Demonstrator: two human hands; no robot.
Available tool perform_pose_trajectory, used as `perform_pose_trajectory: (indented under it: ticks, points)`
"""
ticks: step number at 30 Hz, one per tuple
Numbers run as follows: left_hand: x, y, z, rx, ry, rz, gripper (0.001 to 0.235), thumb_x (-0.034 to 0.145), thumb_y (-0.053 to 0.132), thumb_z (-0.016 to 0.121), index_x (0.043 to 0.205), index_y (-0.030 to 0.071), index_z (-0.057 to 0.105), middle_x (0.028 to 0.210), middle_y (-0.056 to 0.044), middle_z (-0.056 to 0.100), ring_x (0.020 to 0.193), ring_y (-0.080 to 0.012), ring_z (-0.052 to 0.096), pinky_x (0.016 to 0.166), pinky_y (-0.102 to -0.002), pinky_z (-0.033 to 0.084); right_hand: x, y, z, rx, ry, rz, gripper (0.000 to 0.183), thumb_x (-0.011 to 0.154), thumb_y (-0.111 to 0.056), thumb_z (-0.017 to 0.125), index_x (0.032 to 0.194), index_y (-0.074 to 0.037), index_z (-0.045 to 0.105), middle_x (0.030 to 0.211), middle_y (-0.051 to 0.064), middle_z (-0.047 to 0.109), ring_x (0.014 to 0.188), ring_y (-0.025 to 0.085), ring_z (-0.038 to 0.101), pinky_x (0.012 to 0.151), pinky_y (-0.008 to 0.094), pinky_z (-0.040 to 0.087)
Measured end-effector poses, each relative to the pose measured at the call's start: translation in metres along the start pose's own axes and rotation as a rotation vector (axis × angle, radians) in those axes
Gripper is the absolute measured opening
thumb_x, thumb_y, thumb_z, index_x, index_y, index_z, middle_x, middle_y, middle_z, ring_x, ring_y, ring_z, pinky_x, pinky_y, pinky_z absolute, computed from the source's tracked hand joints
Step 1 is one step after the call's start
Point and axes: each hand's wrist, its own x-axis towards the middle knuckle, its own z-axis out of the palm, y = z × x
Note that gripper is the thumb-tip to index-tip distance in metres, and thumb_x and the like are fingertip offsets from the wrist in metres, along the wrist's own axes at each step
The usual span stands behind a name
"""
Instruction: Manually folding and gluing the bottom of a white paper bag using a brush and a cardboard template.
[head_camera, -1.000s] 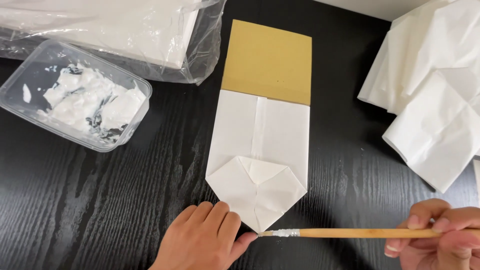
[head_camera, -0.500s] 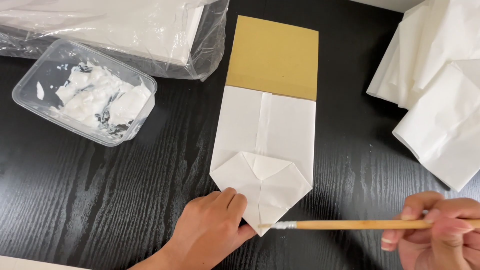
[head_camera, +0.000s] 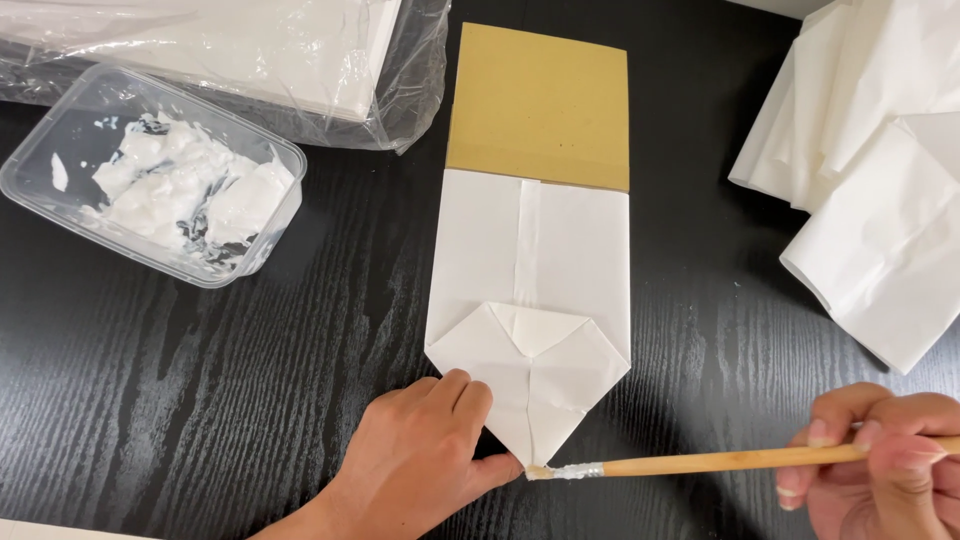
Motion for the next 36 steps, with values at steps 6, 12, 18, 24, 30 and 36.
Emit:
perform_pose_trajectory:
  ticks: [6,12,18,24,30,36]
  points:
    - [0.001,0.001,-0.003,0.048,-0.018,0.031,0.062,0.084,0.064,0.085,0.072,0.014,0.05,0.063,0.003,0.047,0.048,-0.0132,0.047,0.038,-0.031,0.04,-0.008,0.048,-0.057,0.285,0.006,-0.001,0.019,0.122,-0.038,0.05,0.111,-0.023,0.056,0.104,0.002,0.055,0.054,0.013,0.062,0.046,0.021,0.057]
    - [-0.002,0.003,-0.014,0.085,0.076,0.128,0.046,0.09,0.044,0.085,0.077,0.015,0.051,0.072,0.001,0.05,0.054,-0.0138,0.049,0.041,-0.029,0.04,-0.009,0.069,-0.078,0.416,-0.018,-0.144,0.015,0.121,-0.035,0.055,0.124,-0.022,0.063,0.115,0.004,0.056,0.062,0.015,0.065,0.056,0.023,0.061]
    - [0.003,0.008,-0.027,0.026,0.178,0.311,0.006,0.1,0.009,0.062,0.102,0.008,0.068,0.08,-0.003,0.052,0.057,-0.0169,0.045,0.047,-0.031,0.037,-0.003,0.048,-0.054,0.35,-0.052,-0.125,0.022,0.125,-0.033,0.041,0.128,-0.023,0.061,0.107,0.005,0.061,0.061,0.016,0.067,0.053,0.023,0.063]
    - [0.005,0.005,-0.012,-0.016,0.146,0.357,0.012,0.093,0.002,0.069,0.104,0.005,0.071,0.082,-0.003,0.051,0.06,-0.0181,0.047,0.046,-0.031,0.038,0.004,0.012,-0.015,0.19,0.017,-0.074,0.018,0.121,-0.035,0.046,0.118,-0.019,0.054,0.096,0.009,0.061,0.055,0.018,0.064,0.053,0.026,0.064]
    - [0.002,0.002,-0.009,-0.069,0.12,0.338,0.013,0.091,0.0,0.069,0.104,0.003,0.071,0.082,-0.003,0.051,0.06,-0.0181,0.047,0.045,-0.032,0.039,0.004,0.002,-0.01,0.151,-0.017,-0.018,0.012,0.119,-0.026,0.045,0.119,-0.016,0.052,0.093,0.015,0.062,0.059,0.024,0.064,0.057,0.032,0.064]
    - [0.002,0.002,-0.008,-0.085,0.109,0.342,0.011,0.092,0.0,0.068,0.103,0.002,0.07,0.082,-0.004,0.051,0.058,-0.0183,0.047,0.044,-0.032,0.041,0.004,0.01,-0.015,0.192,-0.013,-0.067,0.016,0.121,-0.029,0.044,0.121,-0.018,0.055,0.093,0.011,0.062,0.06,0.02,0.063,0.055,0.028,0.064]
